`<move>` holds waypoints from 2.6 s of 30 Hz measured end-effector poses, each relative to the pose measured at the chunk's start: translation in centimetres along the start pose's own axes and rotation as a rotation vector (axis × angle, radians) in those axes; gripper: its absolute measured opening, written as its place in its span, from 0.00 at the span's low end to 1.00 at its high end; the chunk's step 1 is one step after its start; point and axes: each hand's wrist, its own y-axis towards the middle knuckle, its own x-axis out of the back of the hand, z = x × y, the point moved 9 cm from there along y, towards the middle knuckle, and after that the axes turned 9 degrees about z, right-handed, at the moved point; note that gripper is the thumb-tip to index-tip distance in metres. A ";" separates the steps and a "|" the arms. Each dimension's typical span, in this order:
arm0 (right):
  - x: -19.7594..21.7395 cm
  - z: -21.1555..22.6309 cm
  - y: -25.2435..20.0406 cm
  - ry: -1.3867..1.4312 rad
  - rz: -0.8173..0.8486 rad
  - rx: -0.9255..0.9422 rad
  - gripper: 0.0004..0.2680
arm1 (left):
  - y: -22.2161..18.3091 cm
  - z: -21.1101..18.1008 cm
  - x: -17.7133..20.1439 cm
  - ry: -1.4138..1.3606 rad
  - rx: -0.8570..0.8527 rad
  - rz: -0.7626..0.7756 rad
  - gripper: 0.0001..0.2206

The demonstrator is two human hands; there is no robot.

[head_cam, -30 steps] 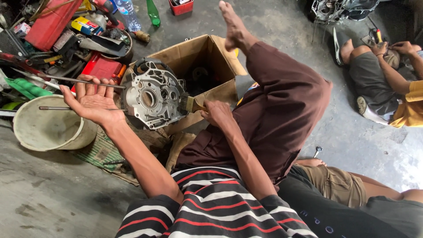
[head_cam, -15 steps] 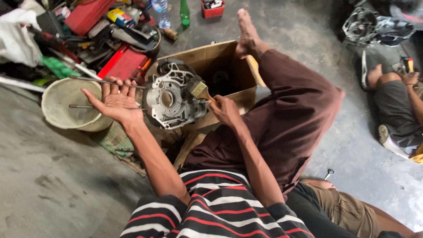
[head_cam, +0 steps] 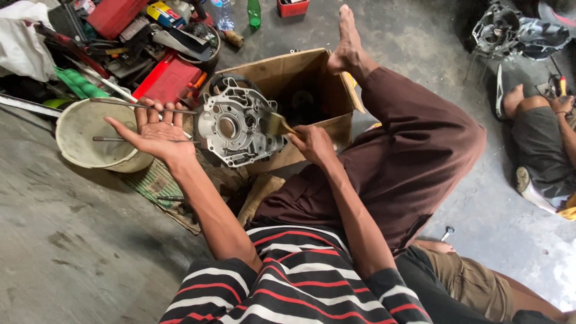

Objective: The person sits on the floor and uses a brush to clean a metallic engine casing resting on a cardboard box. They repeatedly scrub the surface of the casing with the brush while holding a metal rod in the other hand.

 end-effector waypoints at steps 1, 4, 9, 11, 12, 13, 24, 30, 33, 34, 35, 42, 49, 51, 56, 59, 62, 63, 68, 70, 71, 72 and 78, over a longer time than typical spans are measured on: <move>0.2 0.1 0.3 0.001 -0.001 -0.005 0.15 | 0.0 0.1 -0.3 0.001 0.005 0.001 0.30; 0.1 0.1 1.4 0.020 0.032 0.043 0.15 | 0.1 0.4 -1.0 0.002 0.000 0.041 0.29; -0.2 -0.1 2.6 0.151 -0.010 0.042 0.14 | -0.1 0.7 -1.8 0.035 0.021 0.052 0.31; 0.4 0.2 2.5 0.078 -0.031 0.012 0.14 | -0.1 0.8 -2.3 0.054 0.022 0.067 0.32; 1.0 0.3 2.6 -0.002 -0.055 -0.011 0.13 | 0.1 0.9 -2.7 0.064 0.016 0.084 0.32; 0.7 -0.2 2.8 -0.001 -0.060 -0.015 0.13 | 0.2 1.1 -2.9 0.064 0.021 0.089 0.32; 0.5 -1.7 3.7 0.093 -0.006 0.000 0.13 | 1.8 2.4 -5.8 0.197 0.023 0.126 0.35; -0.6 -2.9 2.3 0.167 -0.035 -0.006 0.15 | 0.3 2.5 -5.5 0.165 0.024 0.171 0.36; 1.0 -1.6 0.6 0.051 -0.044 -0.018 0.14 | -2.5 0.4 -6.8 -0.018 0.043 0.082 0.33; 0.9 -1.8 0.5 0.046 -0.043 -0.013 0.14 | -2.5 0.3 -6.3 -0.023 0.037 0.079 0.33; 0.6 -1.6 0.5 0.107 -0.012 0.053 0.14 | -2.5 0.3 -5.6 -0.034 0.046 0.055 0.33; 0.7 -2.0 0.5 0.029 -0.028 -0.026 0.14 | -1.7 -0.1 -2.4 -0.073 -0.025 -0.024 0.32; 0.3 -2.0 0.8 -0.061 -0.006 -0.052 0.11 | -1.1 0.0 -0.8 -0.111 0.014 -0.116 0.32; 0.6 0.4 -0.4 0.058 0.077 -0.007 0.12 | -1.2 0.1 -0.5 -0.111 0.004 -0.116 0.31; 0.6 -1.6 0.3 0.080 0.038 -0.043 0.12 | -2.0 -0.4 -0.2 -0.123 -0.018 -0.143 0.32; 1.0 -0.7 0.2 0.228 0.032 0.049 0.15 | -1.4 -0.2 1.7 -0.190 -0.048 -0.188 0.32; 0.8 -1.5 0.7 0.126 0.001 0.007 0.13 | -1.4 -1.0 2.5 -0.242 -0.116 -0.202 0.32; 0.7 -1.9 1.0 0.054 -0.019 -0.032 0.13 | -1.5 -1.5 2.3 -0.221 -0.143 -0.194 0.31; 0.3 -1.4 1.1 0.052 0.001 -0.041 0.12 | -1.6 -1.7 0.5 -0.195 -0.130 -0.186 0.31; 0.3 -1.4 0.9 0.062 0.002 -0.028 0.13 | -1.9 -1.7 -0.3 -0.160 -0.120 -0.185 0.32; 0.5 -1.4 0.8 0.054 -0.005 -0.039 0.12 | -2.1 -2.0 -1.1 -0.158 -0.133 -0.159 0.32; 0.7 -1.2 0.8 0.047 -0.013 -0.046 0.11 | -2.1 -2.5 -1.9 -0.157 -0.150 -0.131 0.32; 0.7 -1.3 0.8 -0.021 -0.024 -0.012 0.11 | -2.1 -4.0 -4.2 0.014 -0.240 0.097 0.32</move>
